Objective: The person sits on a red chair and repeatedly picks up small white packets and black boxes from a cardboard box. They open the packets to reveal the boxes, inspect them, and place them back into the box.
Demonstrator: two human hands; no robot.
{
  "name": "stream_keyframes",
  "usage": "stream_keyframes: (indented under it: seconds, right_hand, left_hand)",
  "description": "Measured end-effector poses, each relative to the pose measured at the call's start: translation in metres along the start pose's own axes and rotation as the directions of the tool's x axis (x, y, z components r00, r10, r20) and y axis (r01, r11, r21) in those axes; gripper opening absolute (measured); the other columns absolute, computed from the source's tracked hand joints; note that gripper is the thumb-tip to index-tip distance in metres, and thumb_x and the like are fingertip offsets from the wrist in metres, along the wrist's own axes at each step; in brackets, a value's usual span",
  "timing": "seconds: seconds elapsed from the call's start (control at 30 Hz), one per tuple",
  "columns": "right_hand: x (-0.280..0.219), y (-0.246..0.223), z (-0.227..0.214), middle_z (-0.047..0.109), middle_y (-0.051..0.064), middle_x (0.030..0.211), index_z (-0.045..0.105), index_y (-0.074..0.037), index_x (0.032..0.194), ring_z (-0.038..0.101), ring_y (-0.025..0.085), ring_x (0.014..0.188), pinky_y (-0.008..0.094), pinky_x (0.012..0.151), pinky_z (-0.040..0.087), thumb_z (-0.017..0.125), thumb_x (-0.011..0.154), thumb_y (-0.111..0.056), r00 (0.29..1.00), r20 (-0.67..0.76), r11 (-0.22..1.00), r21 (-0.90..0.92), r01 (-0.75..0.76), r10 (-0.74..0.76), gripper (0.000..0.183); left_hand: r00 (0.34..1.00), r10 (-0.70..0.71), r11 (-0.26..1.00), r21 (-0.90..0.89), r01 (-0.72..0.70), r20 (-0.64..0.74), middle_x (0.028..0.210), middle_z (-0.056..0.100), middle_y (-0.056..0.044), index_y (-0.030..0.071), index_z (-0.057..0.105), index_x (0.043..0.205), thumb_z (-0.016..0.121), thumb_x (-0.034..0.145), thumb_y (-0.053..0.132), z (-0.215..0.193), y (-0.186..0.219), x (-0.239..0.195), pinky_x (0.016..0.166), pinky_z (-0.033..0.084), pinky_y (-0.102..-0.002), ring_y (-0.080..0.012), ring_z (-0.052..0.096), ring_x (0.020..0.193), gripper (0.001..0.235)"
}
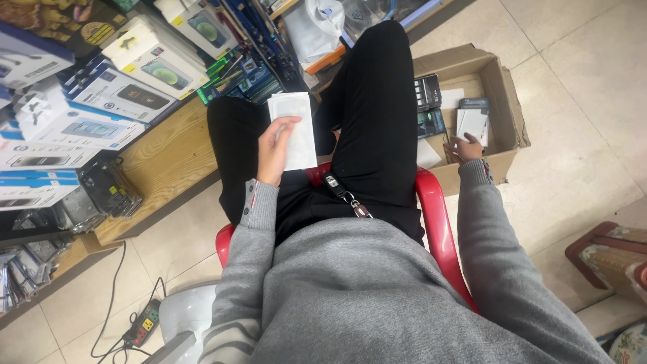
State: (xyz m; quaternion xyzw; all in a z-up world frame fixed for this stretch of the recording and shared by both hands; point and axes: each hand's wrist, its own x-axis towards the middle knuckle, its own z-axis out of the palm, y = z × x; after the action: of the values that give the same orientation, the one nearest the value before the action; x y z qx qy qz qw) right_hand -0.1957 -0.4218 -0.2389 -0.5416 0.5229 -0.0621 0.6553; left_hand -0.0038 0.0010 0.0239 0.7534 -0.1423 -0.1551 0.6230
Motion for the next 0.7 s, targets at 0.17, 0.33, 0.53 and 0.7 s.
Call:
stream_keyframes:
  seconds: [0.17,0.33,0.53,0.7]
  right_hand:
    - [0.044,-0.044,0.036,0.072,0.015,0.113,0.059,-0.011,0.136,0.074,0.017,0.085,0.024,0.066,0.062,0.071,0.101,-0.017,0.887,-0.063,0.889,0.003,0.458,-0.457,0.038]
    - [-0.102,-0.19,0.106,0.065,0.023,0.121,0.059,-0.003,0.125,0.071,0.03,0.109,0.039,0.083,0.067,0.064,0.111,-0.003,0.545,0.041,0.546,0.115,0.83,-0.837,0.015]
    - [-0.217,-0.238,0.192,0.066,0.016,0.116,0.061,0.001,0.122,0.068,0.024,0.103,0.033,0.088,0.061,0.06,0.11,-0.005,0.24,0.459,0.36,0.194,0.912,-0.855,0.013]
    - [-0.204,-0.194,0.266,0.066,0.026,0.115,0.063,-0.009,0.13,0.072,0.041,0.092,0.048,0.074,0.061,0.077,0.104,-0.026,0.437,0.44,0.5,0.033,0.865,-0.785,0.034]
  left_hand:
    - [0.988,0.15,0.988,0.038,-0.149,-0.044,0.122,0.067,-0.015,0.009,0.069,0.12,0.055,0.103,0.009,-0.006,-0.026,0.013,0.118,0.032,-0.05,-0.0297,0.054,0.129,0.022]
    - [0.971,0.227,0.974,0.022,-0.226,-0.077,0.121,0.069,-0.015,0.008,0.069,0.12,0.054,0.102,0.005,-0.007,-0.033,0.015,0.118,0.034,-0.05,-0.0297,0.056,0.128,0.023]
    - [0.972,0.228,0.973,0.036,-0.226,-0.057,0.123,0.068,-0.006,0.016,0.068,0.112,0.059,0.099,0.02,-0.009,-0.022,0.011,0.105,0.045,-0.035,-0.0249,0.062,0.121,0.016]
    - [0.964,0.262,0.964,-0.028,-0.264,-0.05,0.117,0.073,-0.001,0.021,0.073,0.118,0.073,0.097,0.018,-0.007,-0.028,0.014,0.118,0.034,-0.045,-0.019,0.059,0.127,0.021]
